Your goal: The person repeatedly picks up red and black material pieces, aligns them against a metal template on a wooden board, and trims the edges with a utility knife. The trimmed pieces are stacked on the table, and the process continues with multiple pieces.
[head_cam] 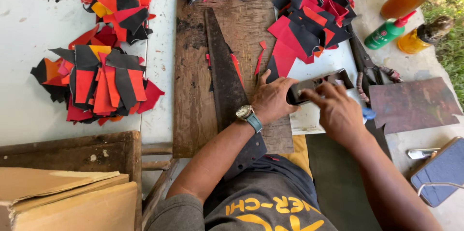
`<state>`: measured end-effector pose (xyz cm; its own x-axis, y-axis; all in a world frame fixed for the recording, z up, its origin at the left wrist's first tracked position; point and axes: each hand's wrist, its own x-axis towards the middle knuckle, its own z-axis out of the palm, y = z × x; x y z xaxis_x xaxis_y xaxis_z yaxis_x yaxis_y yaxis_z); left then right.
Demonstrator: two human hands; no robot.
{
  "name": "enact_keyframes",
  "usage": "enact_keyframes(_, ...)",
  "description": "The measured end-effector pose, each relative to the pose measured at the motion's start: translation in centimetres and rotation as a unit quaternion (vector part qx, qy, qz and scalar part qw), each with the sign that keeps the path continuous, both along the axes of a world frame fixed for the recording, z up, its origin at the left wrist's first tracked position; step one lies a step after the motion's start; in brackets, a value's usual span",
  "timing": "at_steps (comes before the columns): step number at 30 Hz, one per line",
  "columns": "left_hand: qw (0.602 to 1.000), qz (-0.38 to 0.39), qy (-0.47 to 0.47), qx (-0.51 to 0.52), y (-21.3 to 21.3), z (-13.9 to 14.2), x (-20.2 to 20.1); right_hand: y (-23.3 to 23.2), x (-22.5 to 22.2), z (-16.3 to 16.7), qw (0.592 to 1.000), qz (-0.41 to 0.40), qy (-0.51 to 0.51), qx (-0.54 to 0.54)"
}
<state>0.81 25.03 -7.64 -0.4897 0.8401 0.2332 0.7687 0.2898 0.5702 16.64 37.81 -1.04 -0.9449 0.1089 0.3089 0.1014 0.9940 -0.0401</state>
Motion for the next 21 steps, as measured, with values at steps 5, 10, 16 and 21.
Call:
enact_keyframes(5,1.000,0.009,0.015,0.010,0.0,-0.2,0.1,0.7,1.1,2.6,0.983,-0.031,-0.057,-0.170)
enact_keyframes(10,1.000,0.009,0.009,-0.003,-0.2,0.0,0.3,-0.2,0.3,1.3,0.990,-0.063,-0.083,-0.090)
enact_keyframes(16,1.000,0.013,0.022,0.003,-0.4,0.1,0.1,0.9,-1.3,0.1,0.988,-0.087,-0.123,0.035)
enact_keyframes(21,1.000,0.008,0.023,0.016,-0.2,-0.3,0.0,2.1,-0.9,-0.6,0.997,-0.006,-0.064,0.031)
